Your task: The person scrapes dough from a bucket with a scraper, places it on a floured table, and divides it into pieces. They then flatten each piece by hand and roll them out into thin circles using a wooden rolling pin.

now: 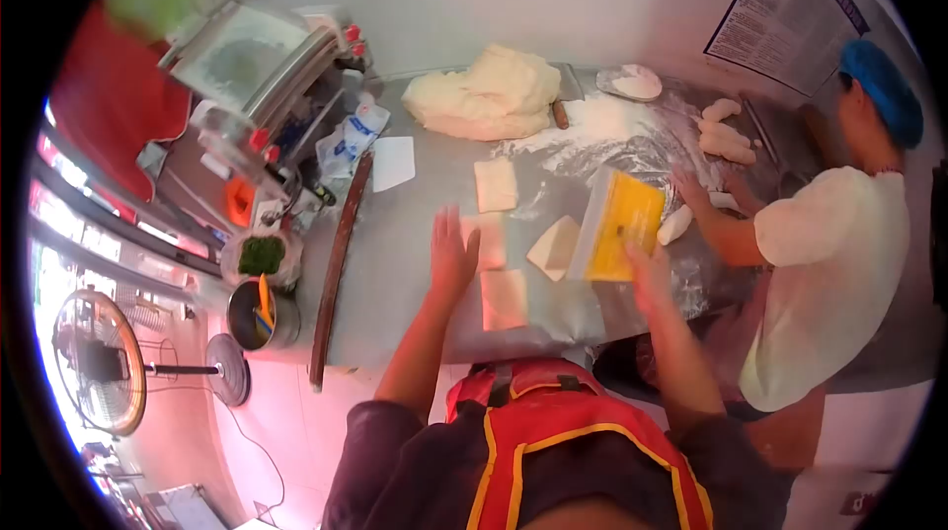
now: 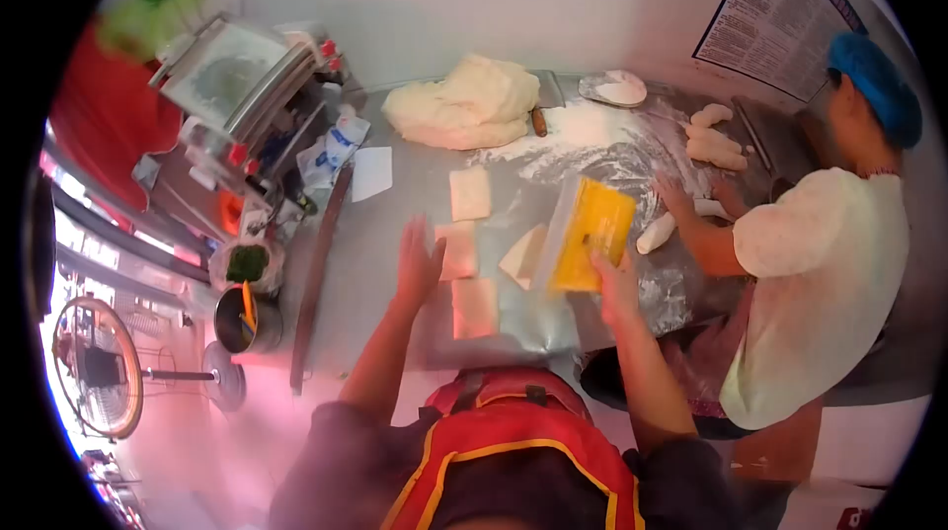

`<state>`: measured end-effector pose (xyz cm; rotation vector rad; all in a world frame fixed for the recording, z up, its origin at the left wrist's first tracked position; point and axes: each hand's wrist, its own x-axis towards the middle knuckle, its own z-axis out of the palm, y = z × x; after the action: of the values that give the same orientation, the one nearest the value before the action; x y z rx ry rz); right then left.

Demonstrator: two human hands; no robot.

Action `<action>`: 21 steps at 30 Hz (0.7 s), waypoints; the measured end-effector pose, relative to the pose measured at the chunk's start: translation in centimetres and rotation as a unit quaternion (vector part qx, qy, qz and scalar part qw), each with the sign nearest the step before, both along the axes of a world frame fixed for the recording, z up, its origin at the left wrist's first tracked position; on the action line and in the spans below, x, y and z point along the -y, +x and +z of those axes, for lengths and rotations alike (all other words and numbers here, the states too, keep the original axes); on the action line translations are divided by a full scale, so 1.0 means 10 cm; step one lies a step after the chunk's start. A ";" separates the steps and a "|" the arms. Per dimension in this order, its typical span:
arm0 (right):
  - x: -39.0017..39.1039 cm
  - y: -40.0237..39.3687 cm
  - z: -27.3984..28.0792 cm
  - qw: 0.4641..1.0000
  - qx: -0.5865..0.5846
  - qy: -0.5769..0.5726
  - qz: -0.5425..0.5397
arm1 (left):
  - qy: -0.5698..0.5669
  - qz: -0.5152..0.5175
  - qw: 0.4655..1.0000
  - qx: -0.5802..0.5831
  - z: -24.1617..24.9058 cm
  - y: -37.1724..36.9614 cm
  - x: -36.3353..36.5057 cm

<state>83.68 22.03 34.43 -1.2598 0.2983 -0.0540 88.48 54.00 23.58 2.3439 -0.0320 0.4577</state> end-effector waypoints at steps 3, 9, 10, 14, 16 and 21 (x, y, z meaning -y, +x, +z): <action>0.04 0.75 -0.03 1.000 -0.005 -0.009 -0.025 | 0.059 -0.035 0.998 -0.010 0.07 0.74 0.14; -0.19 3.05 -0.12 0.998 0.032 0.040 0.048 | 0.144 -0.023 0.989 0.038 0.12 2.47 0.48; -0.31 3.30 -0.12 0.996 0.032 0.059 0.051 | 0.144 -0.023 0.988 0.046 0.16 2.65 0.50; -0.67 4.27 -0.44 0.988 0.049 0.139 0.052 | 0.221 0.010 0.974 -0.056 0.45 3.21 0.54; -0.87 4.59 -0.82 0.993 0.024 0.104 0.056 | 0.233 0.024 0.970 -0.070 0.30 3.33 0.53; -1.15 4.74 -0.73 0.997 -0.052 -0.031 0.048 | 0.287 0.010 0.957 -0.030 0.06 3.65 0.35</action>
<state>131.12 33.48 27.17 -1.3384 0.3273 0.0843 124.96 50.48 24.23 2.9300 -0.1265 0.4267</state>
